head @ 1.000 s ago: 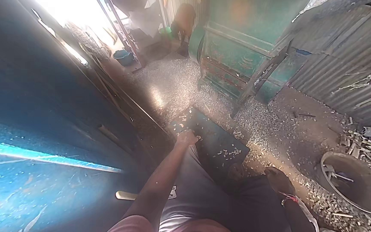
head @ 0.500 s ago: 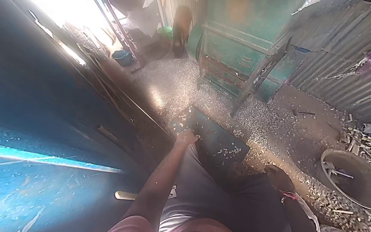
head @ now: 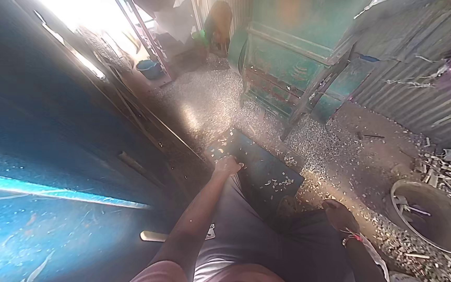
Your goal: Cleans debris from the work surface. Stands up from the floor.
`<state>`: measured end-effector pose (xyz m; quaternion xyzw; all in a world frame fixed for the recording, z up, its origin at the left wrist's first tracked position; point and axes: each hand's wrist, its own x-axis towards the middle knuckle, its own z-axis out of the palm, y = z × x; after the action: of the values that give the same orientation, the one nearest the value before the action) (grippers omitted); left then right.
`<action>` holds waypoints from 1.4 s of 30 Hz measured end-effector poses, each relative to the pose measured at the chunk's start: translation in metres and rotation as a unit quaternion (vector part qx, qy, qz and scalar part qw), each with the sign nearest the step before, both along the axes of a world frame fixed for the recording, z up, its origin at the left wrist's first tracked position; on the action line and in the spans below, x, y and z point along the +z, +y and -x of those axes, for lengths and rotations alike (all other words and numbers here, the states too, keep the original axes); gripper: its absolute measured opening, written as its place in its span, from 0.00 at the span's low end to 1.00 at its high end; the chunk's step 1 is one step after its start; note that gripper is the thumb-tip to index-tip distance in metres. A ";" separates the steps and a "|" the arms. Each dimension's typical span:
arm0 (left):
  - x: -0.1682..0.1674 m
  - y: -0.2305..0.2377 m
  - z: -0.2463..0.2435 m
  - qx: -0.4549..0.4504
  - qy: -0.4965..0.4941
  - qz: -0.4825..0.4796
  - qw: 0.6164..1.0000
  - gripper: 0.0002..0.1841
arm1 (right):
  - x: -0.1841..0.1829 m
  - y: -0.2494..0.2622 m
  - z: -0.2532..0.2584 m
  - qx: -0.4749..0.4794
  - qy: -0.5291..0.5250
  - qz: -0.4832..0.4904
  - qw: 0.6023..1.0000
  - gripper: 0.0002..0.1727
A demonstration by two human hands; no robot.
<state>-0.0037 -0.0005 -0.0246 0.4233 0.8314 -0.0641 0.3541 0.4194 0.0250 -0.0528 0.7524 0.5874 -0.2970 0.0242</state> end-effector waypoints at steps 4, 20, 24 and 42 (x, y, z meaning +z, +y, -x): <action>0.001 0.000 0.000 -0.002 0.000 0.001 1.000 0.30 | 0.001 0.000 0.000 -0.001 0.003 0.001 1.000 0.16; 0.000 0.001 0.000 -0.005 0.001 0.006 1.000 0.30 | 0.003 0.001 0.000 0.003 -0.005 0.013 1.000 0.17; 0.001 0.001 0.001 -0.003 -0.005 0.003 1.000 0.30 | 0.005 0.000 0.001 0.011 0.004 0.007 1.000 0.17; -0.009 -0.001 0.003 0.005 0.000 -0.019 1.000 0.28 | 0.004 -0.001 0.002 0.014 0.004 0.014 1.000 0.18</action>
<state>-0.0072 -0.0015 -0.0332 0.4255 0.8348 -0.0466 0.3462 0.4171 0.0239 -0.0485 0.7428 0.5933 -0.3080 0.0369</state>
